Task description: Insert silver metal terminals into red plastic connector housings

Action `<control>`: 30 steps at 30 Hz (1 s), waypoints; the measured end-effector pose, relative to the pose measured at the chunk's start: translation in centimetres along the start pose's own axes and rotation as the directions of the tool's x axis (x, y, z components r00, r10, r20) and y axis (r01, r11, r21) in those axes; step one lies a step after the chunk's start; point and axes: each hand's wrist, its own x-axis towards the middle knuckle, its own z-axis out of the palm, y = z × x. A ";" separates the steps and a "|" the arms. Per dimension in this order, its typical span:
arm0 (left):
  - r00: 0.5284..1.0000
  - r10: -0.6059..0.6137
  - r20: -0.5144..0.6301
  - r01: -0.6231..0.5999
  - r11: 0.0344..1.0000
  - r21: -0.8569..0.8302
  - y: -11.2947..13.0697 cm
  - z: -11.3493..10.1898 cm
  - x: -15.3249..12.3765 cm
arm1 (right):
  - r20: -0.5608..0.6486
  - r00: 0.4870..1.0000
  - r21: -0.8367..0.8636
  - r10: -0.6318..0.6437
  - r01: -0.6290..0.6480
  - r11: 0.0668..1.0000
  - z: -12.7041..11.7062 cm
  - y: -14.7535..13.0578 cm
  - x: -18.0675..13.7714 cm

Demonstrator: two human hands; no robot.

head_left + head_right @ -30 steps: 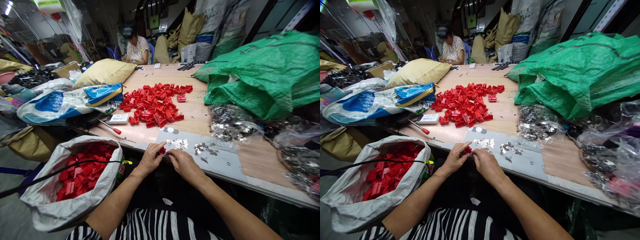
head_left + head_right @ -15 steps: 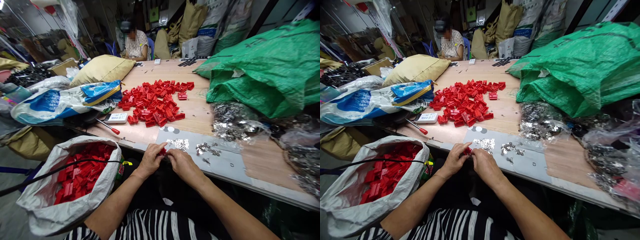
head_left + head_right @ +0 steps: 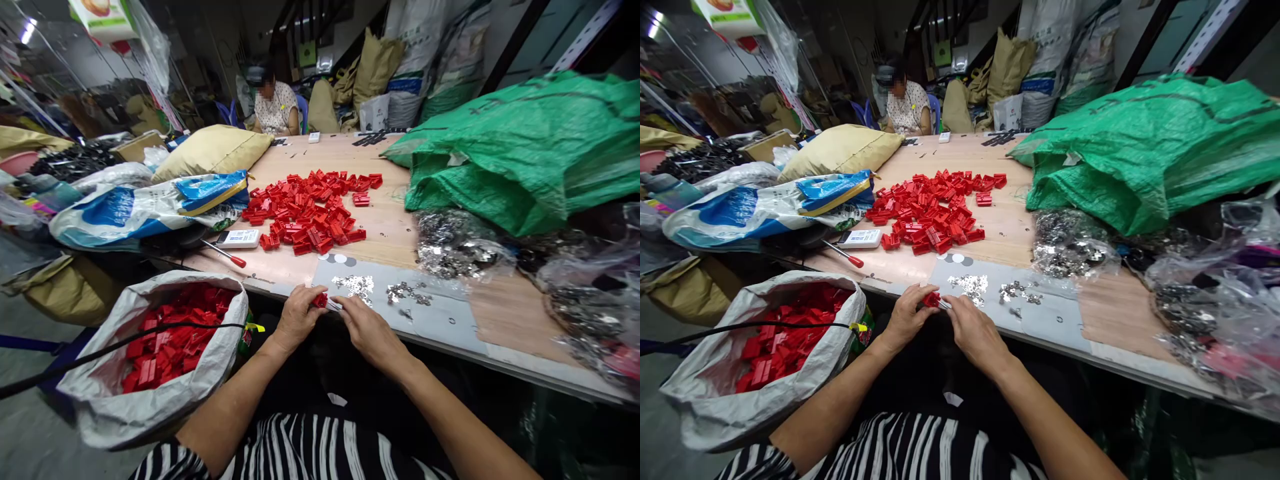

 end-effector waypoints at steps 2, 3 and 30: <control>0.999 -0.028 -0.035 0.026 0.999 -0.040 0.5 -0.5 -0.2 | -0.040 0.999 0.089 -0.031 0.034 0.995 -0.2 0.7 -0.7; 0.997 -0.057 -0.050 0.053 0.996 -0.065 0.8 -0.7 -0.3 | -0.052 0.998 0.123 -0.041 0.047 0.991 -0.3 0.9 -1.0; 0.590 -0.608 0.531 0.431 -0.319 -0.844 5.4 -3.3 -2.0 | 0.032 0.989 0.202 0.143 -0.146 0.968 -1.7 0.4 -1.4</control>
